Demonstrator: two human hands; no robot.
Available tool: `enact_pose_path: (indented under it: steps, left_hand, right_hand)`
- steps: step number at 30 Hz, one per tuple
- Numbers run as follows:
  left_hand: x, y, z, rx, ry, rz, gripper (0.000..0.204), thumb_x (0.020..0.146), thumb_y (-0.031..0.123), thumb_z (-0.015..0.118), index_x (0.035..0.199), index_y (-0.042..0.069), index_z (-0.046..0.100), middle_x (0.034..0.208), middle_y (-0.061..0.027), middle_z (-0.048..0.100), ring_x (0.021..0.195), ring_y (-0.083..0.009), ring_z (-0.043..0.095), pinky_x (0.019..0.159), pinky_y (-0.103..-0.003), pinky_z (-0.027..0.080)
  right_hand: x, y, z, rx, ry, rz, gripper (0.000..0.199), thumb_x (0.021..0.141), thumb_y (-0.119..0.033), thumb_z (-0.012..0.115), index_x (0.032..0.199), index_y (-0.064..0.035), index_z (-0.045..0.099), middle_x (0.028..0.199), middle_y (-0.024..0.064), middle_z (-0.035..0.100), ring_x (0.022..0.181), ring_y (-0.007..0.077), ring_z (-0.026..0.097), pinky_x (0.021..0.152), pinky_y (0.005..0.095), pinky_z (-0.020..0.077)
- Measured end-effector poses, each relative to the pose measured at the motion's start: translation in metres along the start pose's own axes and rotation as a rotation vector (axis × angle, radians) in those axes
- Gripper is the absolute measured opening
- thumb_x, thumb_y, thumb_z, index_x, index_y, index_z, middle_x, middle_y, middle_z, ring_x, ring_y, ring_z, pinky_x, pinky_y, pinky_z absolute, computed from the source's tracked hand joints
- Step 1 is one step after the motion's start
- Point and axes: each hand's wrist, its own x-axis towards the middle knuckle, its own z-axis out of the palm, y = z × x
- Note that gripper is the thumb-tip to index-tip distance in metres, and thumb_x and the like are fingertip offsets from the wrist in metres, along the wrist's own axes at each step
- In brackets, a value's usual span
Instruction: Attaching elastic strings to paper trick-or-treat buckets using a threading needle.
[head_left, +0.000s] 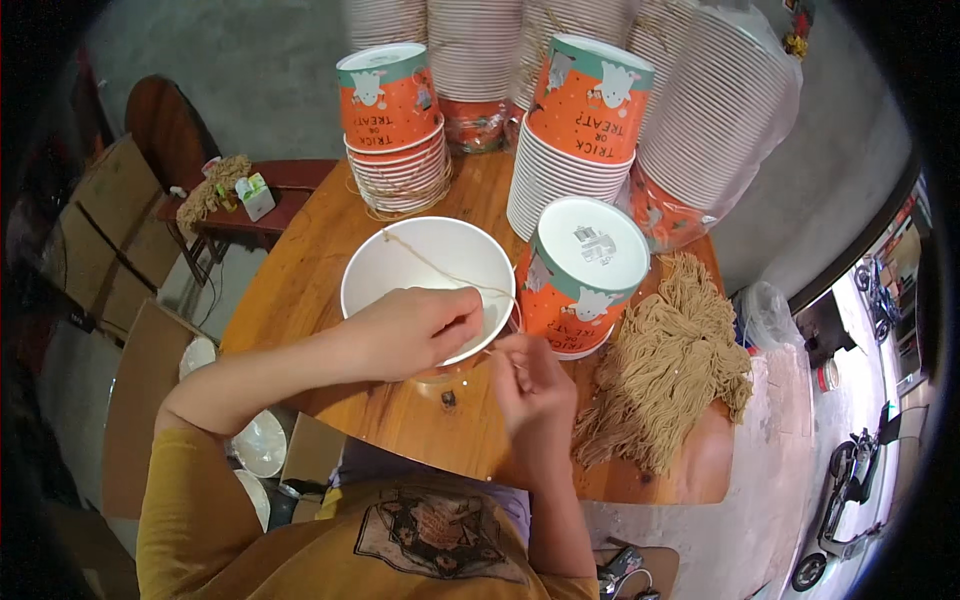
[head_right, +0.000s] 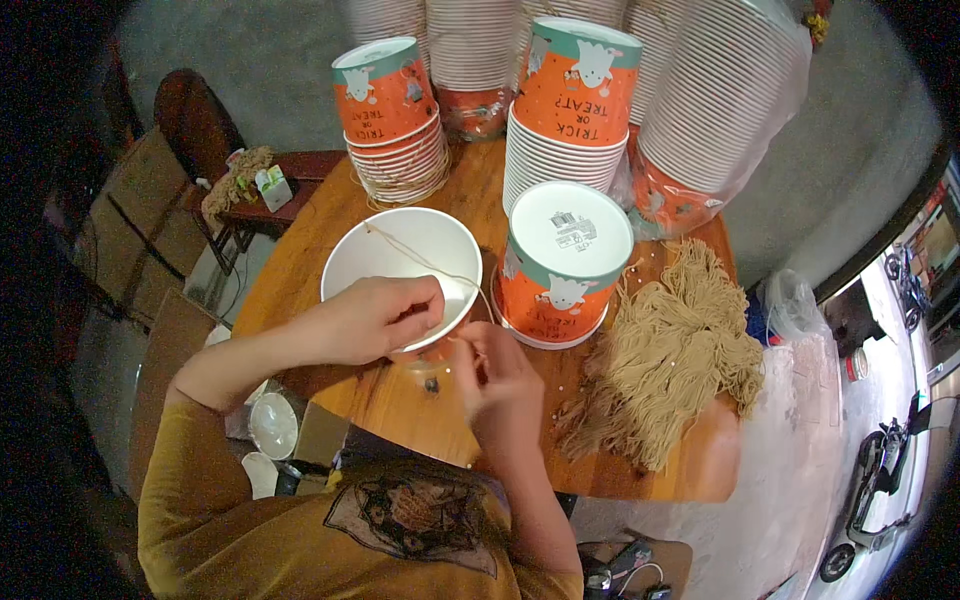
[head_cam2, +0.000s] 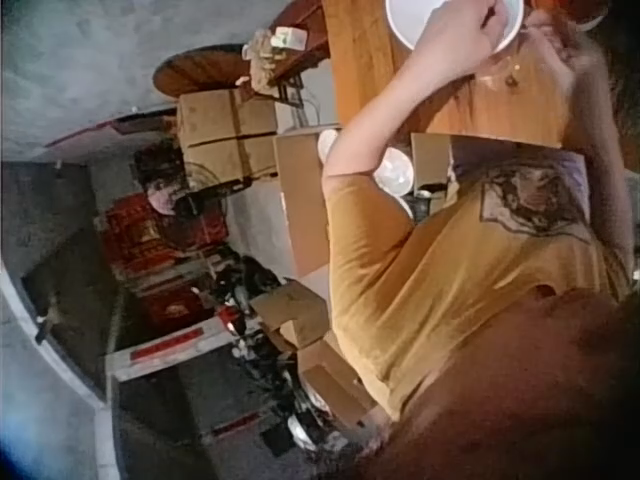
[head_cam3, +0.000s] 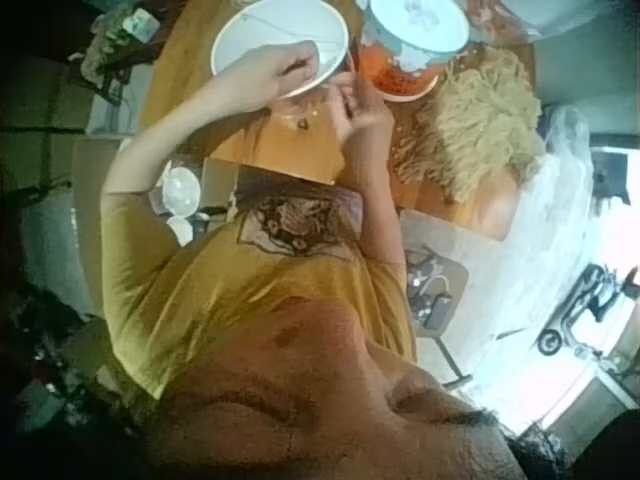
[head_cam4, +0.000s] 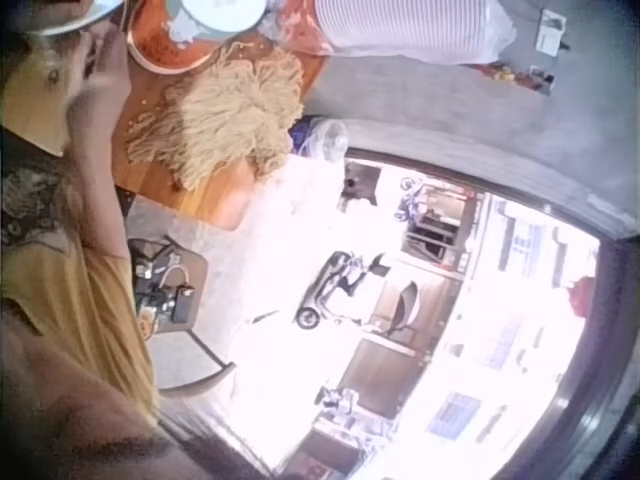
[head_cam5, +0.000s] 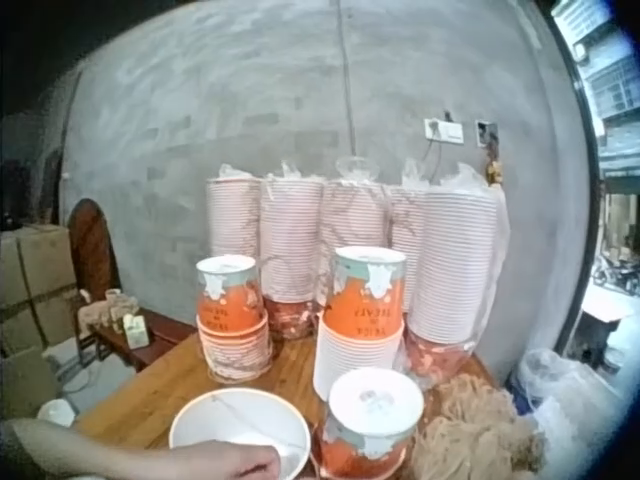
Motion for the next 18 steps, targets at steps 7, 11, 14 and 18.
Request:
enact_pose_path:
  steps: [7,11,14,18]
  left_hand:
    - [-0.01,-0.004,0.001,-0.032,0.327,0.258,0.007,0.092,0.01,0.054,0.094,0.003,0.053,0.089,-0.0119,0.057,0.081,-0.0307,0.06,0.072,-0.037,0.048]
    - [-0.011,-0.013,0.001,-0.156,0.335,0.284,0.009,0.092,0.01,0.055,0.098,0.004,0.054,0.09,-0.0095,0.057,0.079,-0.0249,0.059,0.071,-0.035,0.047]
    - [-0.018,-0.016,-0.002,-0.335,0.239,0.176,0.019,0.093,0.01,0.056,0.111,0.004,0.051,0.089,-0.0061,0.057,0.078,-0.0173,0.058,0.07,-0.031,0.047]
    - [-0.019,-0.032,0.0,-0.571,0.014,0.031,0.041,0.093,0.011,0.057,0.129,0.003,0.041,0.09,-0.0023,0.056,0.081,-0.0094,0.055,0.07,-0.026,0.046]
  right_hand:
    - [0.021,-0.017,-0.011,-0.006,-0.089,0.01,0.012,0.086,-0.006,0.068,0.095,-0.0031,0.062,0.076,0.0085,0.062,0.062,0.0116,0.058,0.056,0.0264,0.0463]
    - [0.025,-0.018,0.005,0.228,-0.245,0.127,0.005,0.089,-0.005,0.064,0.092,-0.0019,0.063,0.069,-0.0041,0.052,0.062,0.0022,0.043,0.055,0.0196,0.035]
    - [0.025,-0.015,0.016,0.367,-0.244,0.207,0.005,0.091,-0.006,0.062,0.09,-0.0009,0.062,0.072,-0.0084,0.052,0.064,0.0006,0.042,0.056,0.0181,0.0344]
    - [0.024,-0.021,0.027,0.372,-0.237,0.254,0.006,0.092,-0.005,0.06,0.09,-0.0002,0.062,0.078,-0.007,0.056,0.07,0.0006,0.046,0.061,0.0172,0.0377]
